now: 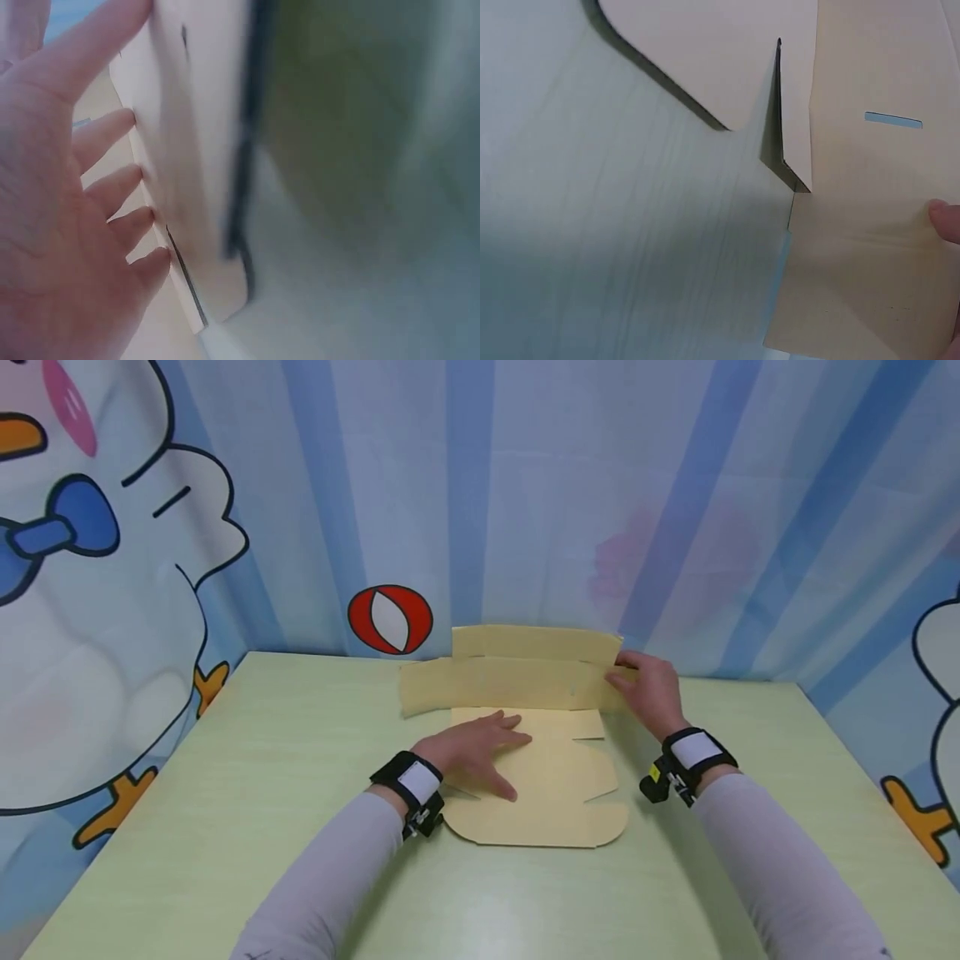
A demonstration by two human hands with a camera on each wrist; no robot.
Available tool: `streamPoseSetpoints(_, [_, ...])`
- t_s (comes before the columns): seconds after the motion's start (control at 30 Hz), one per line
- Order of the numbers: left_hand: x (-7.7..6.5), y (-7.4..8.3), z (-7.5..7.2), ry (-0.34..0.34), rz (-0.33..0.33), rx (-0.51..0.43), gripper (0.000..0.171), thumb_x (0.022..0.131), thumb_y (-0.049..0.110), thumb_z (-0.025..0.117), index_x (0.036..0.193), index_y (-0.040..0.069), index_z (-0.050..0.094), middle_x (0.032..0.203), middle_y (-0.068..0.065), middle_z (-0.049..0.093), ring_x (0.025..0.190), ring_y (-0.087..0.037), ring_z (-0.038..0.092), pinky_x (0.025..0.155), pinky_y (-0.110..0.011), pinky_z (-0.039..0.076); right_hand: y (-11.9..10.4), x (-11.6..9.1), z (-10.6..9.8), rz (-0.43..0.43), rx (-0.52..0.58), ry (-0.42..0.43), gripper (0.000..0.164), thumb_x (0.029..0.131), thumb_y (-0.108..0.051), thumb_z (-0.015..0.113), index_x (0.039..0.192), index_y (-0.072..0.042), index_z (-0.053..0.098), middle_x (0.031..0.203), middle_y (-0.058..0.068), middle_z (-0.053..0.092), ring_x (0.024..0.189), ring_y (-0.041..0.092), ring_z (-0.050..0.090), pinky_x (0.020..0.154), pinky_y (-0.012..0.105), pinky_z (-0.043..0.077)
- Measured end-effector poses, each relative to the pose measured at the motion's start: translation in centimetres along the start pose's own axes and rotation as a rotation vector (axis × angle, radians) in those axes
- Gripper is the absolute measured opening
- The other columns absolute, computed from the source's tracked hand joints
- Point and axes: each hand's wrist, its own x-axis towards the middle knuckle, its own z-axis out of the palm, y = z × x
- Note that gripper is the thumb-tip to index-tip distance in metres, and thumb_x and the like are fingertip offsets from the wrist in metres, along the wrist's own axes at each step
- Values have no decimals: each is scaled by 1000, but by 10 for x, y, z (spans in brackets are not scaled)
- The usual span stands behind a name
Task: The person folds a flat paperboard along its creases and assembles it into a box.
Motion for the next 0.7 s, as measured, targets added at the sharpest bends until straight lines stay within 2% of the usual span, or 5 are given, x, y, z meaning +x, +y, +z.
streamPoseSetpoints(0.13, [-2,6,0,46,24,70,83,79,54,77,150,27,44,163,-1,30,153,-22,23,124,-43,27,1,0,1,13,-6,22,27,91,-13,69,113,3,69,115,25,70,109,42,64,93,53,50])
streamPoseSetpoints(0.27, [2,14,-4,138,118,193,67,84,45,75,143,22,54,151,-3,49,142,-21,43,117,-39,39,2,1,2,5,-30,27,28,92,-12,69,115,4,68,116,25,69,109,42,64,94,54,50])
streamPoseSetpoints(0.5, [20,28,-26,523,240,457,35,92,27,69,125,15,68,123,-2,67,116,-19,62,102,-34,51,1,1,5,-12,-40,26,27,91,-11,69,113,4,68,115,26,69,107,42,64,93,53,50])
streamPoseSetpoints(0.6, [28,34,-45,686,237,532,36,93,23,68,127,14,64,124,-4,65,118,-21,60,102,-34,50,1,1,4,-21,-41,45,26,91,-11,70,111,4,68,113,26,70,105,43,65,92,53,50])
streamPoseSetpoints(0.7, [34,37,-64,790,175,540,44,93,20,69,134,11,58,132,-7,61,126,-23,56,109,-36,47,1,0,4,-26,-32,53,25,90,-10,70,110,5,68,112,26,71,105,42,65,92,53,50])
